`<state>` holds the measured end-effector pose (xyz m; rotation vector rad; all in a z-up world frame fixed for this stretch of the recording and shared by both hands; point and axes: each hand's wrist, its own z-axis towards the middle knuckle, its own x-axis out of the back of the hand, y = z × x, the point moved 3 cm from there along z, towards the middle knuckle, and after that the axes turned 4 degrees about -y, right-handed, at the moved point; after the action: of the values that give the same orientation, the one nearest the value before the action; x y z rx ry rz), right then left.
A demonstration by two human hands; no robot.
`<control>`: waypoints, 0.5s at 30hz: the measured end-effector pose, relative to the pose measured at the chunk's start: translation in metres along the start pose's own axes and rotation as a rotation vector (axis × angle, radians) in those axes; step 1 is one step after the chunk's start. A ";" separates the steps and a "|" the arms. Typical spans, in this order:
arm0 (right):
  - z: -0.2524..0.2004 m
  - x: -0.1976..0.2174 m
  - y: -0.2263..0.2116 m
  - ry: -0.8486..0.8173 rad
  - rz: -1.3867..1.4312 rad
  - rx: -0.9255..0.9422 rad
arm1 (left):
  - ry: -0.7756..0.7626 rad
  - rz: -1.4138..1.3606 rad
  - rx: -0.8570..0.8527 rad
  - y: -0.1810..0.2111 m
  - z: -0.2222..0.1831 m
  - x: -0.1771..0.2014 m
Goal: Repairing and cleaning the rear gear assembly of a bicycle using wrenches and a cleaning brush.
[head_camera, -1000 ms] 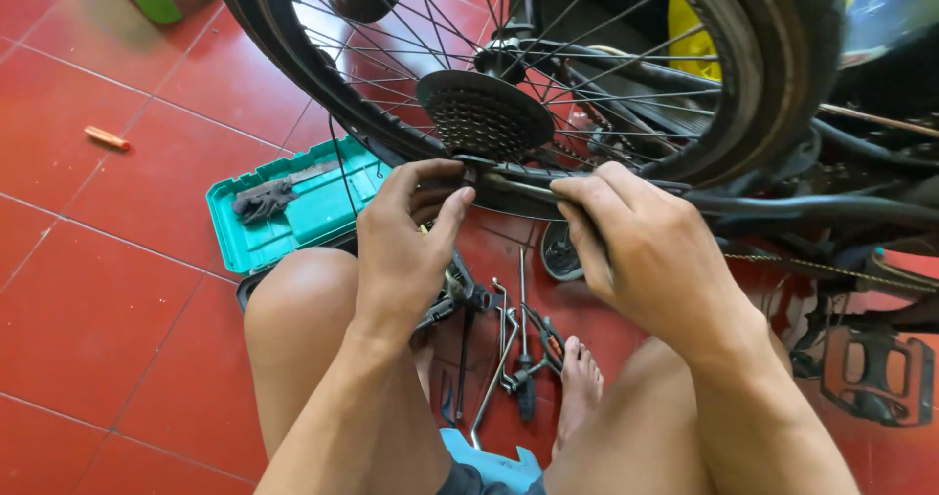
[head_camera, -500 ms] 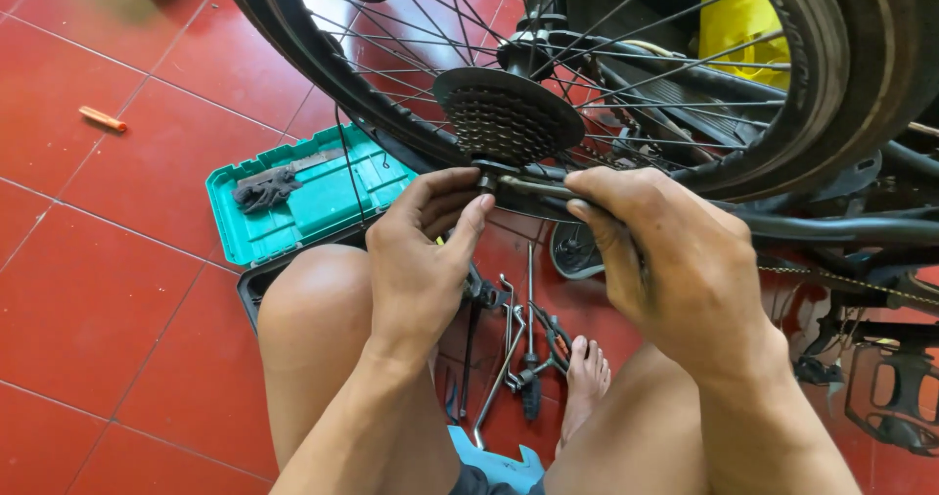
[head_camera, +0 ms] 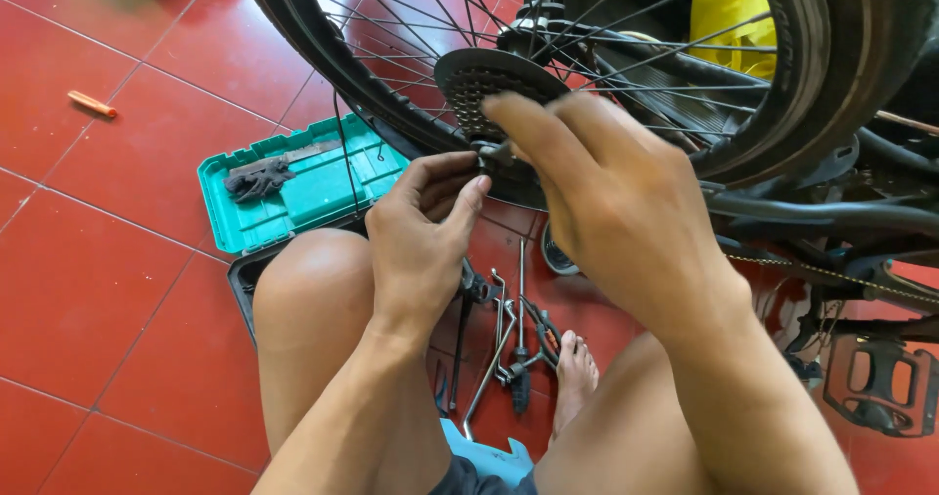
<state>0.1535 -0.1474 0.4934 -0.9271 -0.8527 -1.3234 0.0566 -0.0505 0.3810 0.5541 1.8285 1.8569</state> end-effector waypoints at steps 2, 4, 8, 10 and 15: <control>0.016 0.006 -0.008 -0.100 -0.037 0.013 | 0.014 -0.012 -0.015 -0.003 -0.002 -0.001; 0.030 0.007 -0.010 -0.196 -0.076 0.026 | 0.026 -0.022 -0.033 -0.004 -0.001 -0.003; 0.047 0.004 -0.016 -0.155 -0.236 0.323 | 0.041 -0.053 -0.050 -0.004 -0.002 -0.004; 0.048 0.008 -0.015 -0.159 -0.226 0.372 | 0.046 -0.074 -0.033 -0.006 -0.003 -0.005; 0.027 0.028 -0.006 -0.333 -0.158 0.246 | 0.069 -0.055 -0.051 -0.008 -0.001 -0.005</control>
<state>0.1492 -0.1342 0.5299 -0.9103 -1.3387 -1.1794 0.0599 -0.0543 0.3731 0.4225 1.8152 1.9017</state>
